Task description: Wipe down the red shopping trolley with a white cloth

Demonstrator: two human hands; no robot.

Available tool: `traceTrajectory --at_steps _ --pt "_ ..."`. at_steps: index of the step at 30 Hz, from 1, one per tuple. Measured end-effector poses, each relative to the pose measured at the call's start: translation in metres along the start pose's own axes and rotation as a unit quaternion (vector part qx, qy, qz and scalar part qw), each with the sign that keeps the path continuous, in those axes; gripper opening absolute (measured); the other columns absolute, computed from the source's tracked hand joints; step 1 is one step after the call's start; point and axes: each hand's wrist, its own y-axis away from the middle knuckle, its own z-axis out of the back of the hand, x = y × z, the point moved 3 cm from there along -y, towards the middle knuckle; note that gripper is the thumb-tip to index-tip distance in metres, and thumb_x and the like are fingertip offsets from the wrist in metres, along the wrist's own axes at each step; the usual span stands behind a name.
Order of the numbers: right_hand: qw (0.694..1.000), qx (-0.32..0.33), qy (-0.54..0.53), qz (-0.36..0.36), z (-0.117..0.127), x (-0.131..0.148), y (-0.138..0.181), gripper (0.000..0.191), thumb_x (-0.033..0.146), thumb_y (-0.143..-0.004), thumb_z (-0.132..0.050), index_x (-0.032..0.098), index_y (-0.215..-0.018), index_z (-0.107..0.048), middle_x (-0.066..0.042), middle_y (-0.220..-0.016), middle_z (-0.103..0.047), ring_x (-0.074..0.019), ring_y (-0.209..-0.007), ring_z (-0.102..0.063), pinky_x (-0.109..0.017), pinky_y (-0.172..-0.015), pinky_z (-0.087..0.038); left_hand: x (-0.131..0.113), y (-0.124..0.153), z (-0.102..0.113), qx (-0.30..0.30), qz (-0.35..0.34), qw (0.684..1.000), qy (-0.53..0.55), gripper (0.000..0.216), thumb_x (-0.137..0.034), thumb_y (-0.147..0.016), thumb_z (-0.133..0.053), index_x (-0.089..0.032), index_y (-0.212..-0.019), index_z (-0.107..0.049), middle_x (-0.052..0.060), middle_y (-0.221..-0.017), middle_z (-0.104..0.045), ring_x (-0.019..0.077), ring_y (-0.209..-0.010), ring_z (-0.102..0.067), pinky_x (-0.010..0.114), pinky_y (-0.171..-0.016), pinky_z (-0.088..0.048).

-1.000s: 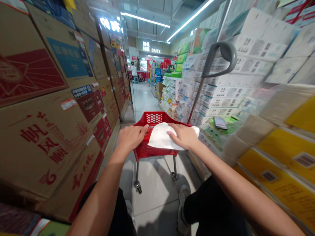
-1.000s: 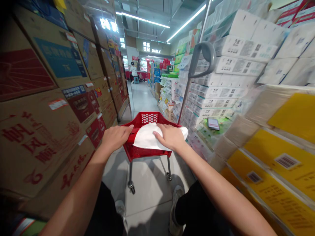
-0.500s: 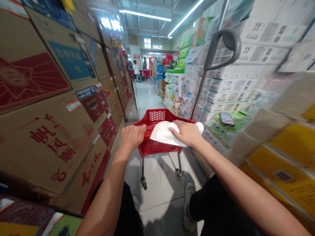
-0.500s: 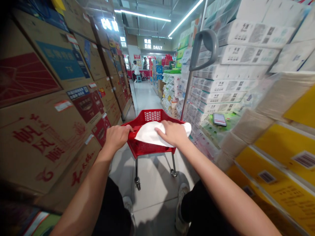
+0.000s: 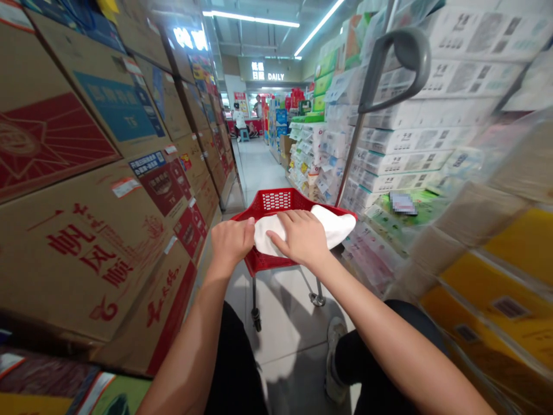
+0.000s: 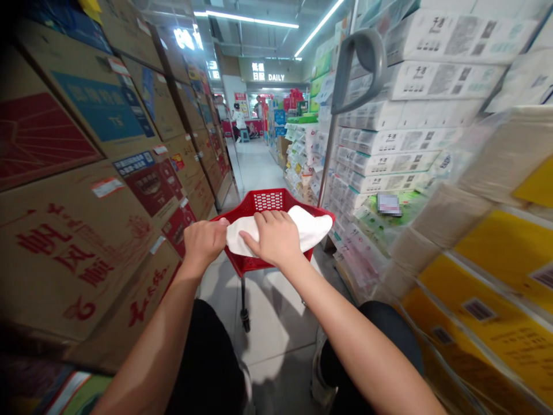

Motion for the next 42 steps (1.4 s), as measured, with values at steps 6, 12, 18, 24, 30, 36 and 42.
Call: traceTrajectory --at_steps 6,12,18,24,30,36,42 --pt "1.000 -0.005 -0.021 0.002 -0.004 0.002 -0.007 0.059 0.065 -0.100 -0.038 0.017 -0.121 -0.063 -0.015 -0.114 -0.069 -0.0309 -0.108 -0.059 -0.042 -0.098 -0.038 0.010 -0.009 -0.006 -0.001 0.001 1.000 -0.024 0.072 -0.046 -0.100 -0.012 -0.018 -0.098 -0.079 0.018 -0.088 -0.073 0.0294 -0.083 -0.066 0.035 -0.067 -0.030" --pt "1.000 0.018 -0.010 -0.010 -0.008 -0.017 -0.019 0.062 0.068 -0.100 -0.032 0.018 -0.115 -0.066 -0.014 -0.114 -0.071 -0.0291 -0.108 -0.062 -0.040 -0.096 -0.041 0.015 -0.022 -0.016 -0.007 -0.008 0.999 -0.035 0.069 -0.043 -0.099 -0.015 -0.017 -0.096 -0.078 0.018 -0.087 -0.074 0.0285 -0.082 -0.066 0.034 -0.065 -0.029" --pt "0.980 0.121 0.055 -0.149 -0.010 -0.076 -0.027 0.070 0.067 -0.102 -0.018 0.019 -0.109 -0.069 -0.014 -0.102 -0.075 -0.0295 -0.098 -0.069 -0.038 -0.084 -0.045 0.012 -0.031 -0.020 -0.006 -0.009 1.000 -0.024 0.068 -0.045 -0.099 -0.016 -0.020 -0.099 -0.079 0.016 -0.091 -0.075 0.0292 -0.085 -0.066 0.035 -0.066 -0.030" --pt "0.974 0.130 0.079 -0.166 -0.017 -0.090 -0.038 0.063 0.059 -0.103 -0.022 0.018 -0.112 -0.069 -0.015 -0.100 -0.076 -0.0298 -0.097 -0.070 -0.038 -0.085 -0.045 0.003 -0.043 -0.022 -0.019 0.009 1.000 -0.020 0.070 -0.052 -0.099 -0.017 -0.020 -0.093 -0.079 0.016 -0.087 -0.074 0.0295 -0.081 -0.066 0.034 -0.064 -0.028" --pt "0.999 0.040 0.028 0.001 -0.041 -0.050 -0.061 0.046 0.050 -0.103 -0.035 0.018 -0.115 -0.065 -0.014 -0.114 -0.070 -0.0291 -0.107 -0.062 -0.040 -0.095 -0.042 -0.009 -0.066 -0.031 0.002 -0.035 0.999 -0.023 0.061 -0.062 -0.094 -0.028 -0.027 -0.097 -0.078 0.013 -0.087 -0.075 0.0313 -0.082 -0.067 0.033 -0.061 -0.022" --pt "0.998 0.018 -0.023 0.059 -0.051 -0.046 -0.071 0.045 0.054 -0.102 -0.039 0.020 -0.114 -0.066 -0.011 -0.112 -0.070 -0.0269 -0.107 -0.061 -0.038 -0.096 -0.041 -0.009 -0.074 -0.046 -0.023 -0.055 0.997 -0.041 0.055 -0.055 -0.093 -0.033 -0.022 -0.088 -0.076 0.015 -0.083 -0.074 0.0301 -0.081 -0.067 0.034 -0.060 -0.020" --pt "0.985 0.094 0.041 -0.142 -0.039 -0.116 -0.064 0.056 0.056 -0.104 -0.026 0.021 -0.107 -0.070 -0.012 -0.101 -0.075 -0.0283 -0.097 -0.069 -0.036 -0.081 -0.045 -0.011 -0.064 -0.045 -0.038 -0.093 0.995 -0.018 0.047 -0.053 -0.091 -0.040 -0.024 -0.098 -0.076 0.010 -0.084 -0.076 0.0286 -0.084 -0.068 0.035 -0.063 -0.025"
